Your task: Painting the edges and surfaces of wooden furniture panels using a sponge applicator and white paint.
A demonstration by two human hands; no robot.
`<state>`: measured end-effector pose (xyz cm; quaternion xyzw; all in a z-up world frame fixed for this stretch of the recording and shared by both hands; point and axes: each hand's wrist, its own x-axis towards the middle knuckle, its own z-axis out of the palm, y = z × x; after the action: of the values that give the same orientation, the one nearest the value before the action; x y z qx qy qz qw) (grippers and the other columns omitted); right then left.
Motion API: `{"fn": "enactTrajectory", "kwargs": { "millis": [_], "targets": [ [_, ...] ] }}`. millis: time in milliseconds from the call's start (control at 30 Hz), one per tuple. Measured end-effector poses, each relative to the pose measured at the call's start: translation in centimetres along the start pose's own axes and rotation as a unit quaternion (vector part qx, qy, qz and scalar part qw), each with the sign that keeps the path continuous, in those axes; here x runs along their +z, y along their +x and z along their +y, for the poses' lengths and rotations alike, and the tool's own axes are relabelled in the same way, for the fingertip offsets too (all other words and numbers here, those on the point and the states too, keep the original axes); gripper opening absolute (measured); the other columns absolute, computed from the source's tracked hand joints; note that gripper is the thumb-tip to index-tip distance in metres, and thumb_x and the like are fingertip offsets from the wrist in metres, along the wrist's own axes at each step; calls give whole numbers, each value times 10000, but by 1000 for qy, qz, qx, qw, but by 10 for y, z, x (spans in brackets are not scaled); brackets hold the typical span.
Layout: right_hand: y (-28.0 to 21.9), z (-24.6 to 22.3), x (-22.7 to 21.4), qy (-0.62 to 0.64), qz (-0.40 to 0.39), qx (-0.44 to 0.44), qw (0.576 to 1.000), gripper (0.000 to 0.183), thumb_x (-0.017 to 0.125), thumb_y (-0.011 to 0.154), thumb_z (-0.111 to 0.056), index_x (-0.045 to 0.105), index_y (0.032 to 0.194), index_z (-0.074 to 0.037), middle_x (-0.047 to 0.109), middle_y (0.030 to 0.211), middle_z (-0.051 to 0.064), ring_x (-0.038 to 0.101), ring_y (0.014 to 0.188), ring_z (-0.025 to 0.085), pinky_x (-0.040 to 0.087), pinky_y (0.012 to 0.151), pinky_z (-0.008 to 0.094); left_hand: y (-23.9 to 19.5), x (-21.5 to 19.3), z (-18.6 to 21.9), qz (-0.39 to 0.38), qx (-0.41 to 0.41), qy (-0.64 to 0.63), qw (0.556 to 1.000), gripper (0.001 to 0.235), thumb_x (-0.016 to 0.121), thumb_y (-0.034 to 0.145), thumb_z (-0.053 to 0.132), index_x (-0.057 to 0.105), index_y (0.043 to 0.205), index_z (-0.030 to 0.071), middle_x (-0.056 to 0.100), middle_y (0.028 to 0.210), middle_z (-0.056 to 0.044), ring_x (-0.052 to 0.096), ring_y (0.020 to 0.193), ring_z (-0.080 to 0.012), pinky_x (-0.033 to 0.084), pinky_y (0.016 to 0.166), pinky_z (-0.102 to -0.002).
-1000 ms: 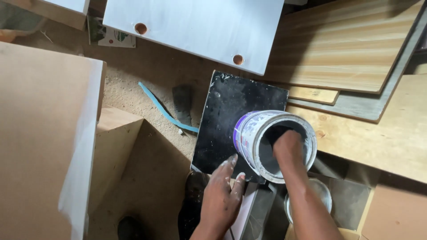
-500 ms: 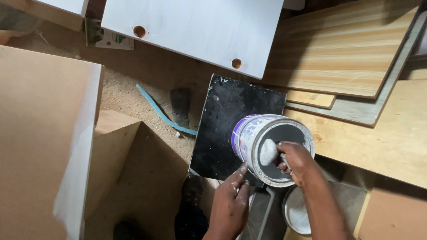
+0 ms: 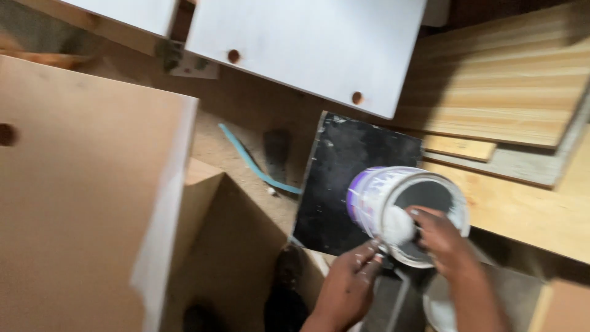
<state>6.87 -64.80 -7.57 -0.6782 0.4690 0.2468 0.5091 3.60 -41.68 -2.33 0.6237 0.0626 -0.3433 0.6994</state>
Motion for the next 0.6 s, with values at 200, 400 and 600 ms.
{"fn": "enactTrajectory", "kwargs": {
  "millis": [200, 400, 600],
  "targets": [
    [-49, -14, 36, 148, -114, -77, 979, 659, 559, 858, -304, 580, 1450, -16, 696, 823, 351, 639, 565, 416, 444, 393, 389, -18, -143, 68, 258, -27, 62, 964, 352, 552, 968, 304, 872, 932, 163, 876, 883, -20, 809, 720, -120, 619, 625, -266],
    [-93, -35, 217, 322, -222, 28, 920, 716, 518, 851, -62, 440, 1562, -46, 637, 1392, 230, 647, 1119, 370, 530, 874, 472, -41, -327, 134, 376, -319, 211, 844, 760, 702, 918, 614, 650, 557, -53, 633, 524, -175, 547, 458, -253, 381, 486, -364],
    [-96, -59, 325, 361, -176, -154, 903, 189, 618, 987, -97, 676, 1159, -44, 690, 889, 81, 651, 757, 142, 560, 682, 276, -40, -370, 96, 354, -281, 196, 870, 662, 833, 779, 496, 564, 496, -38, 449, 362, -216, 389, 244, -265, 292, 252, -354]
  ]
}}
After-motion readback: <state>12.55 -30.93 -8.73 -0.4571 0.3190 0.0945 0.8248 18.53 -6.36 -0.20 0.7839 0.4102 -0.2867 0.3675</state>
